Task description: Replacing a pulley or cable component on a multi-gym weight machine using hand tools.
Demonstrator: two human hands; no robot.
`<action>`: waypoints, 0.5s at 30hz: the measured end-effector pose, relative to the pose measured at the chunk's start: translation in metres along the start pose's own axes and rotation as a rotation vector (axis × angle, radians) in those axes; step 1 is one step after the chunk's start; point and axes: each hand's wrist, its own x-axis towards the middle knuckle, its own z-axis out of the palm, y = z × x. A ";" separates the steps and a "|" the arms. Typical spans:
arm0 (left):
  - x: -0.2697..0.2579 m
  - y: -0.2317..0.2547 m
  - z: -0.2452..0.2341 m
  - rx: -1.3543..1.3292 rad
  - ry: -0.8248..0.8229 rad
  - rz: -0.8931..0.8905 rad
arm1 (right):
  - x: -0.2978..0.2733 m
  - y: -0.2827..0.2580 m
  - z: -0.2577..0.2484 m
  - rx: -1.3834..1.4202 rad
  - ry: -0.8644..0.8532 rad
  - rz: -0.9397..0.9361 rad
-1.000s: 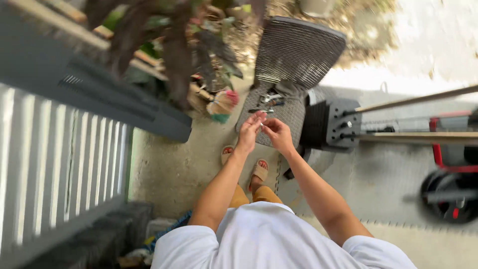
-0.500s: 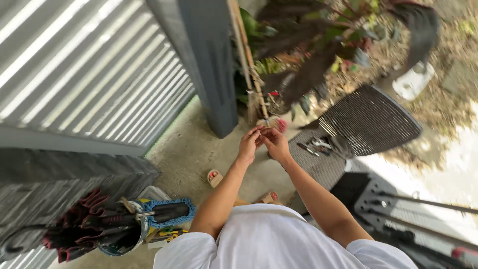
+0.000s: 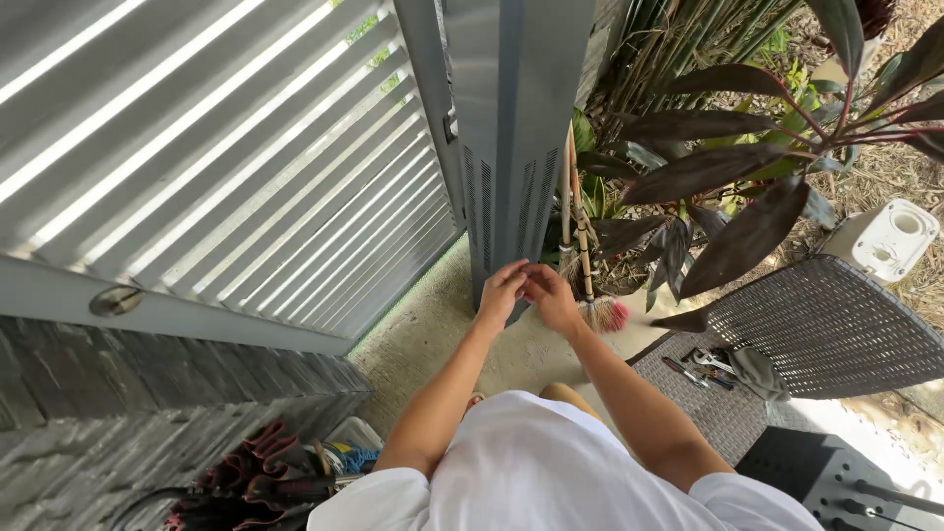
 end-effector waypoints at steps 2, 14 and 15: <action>0.013 0.020 0.000 0.017 0.023 0.048 | 0.023 0.010 -0.008 0.104 0.039 0.082; 0.182 0.224 -0.006 0.244 0.270 0.525 | 0.203 -0.063 -0.096 0.228 0.286 0.210; 0.186 0.241 0.000 0.275 0.252 0.548 | 0.215 -0.077 -0.098 0.192 0.303 0.156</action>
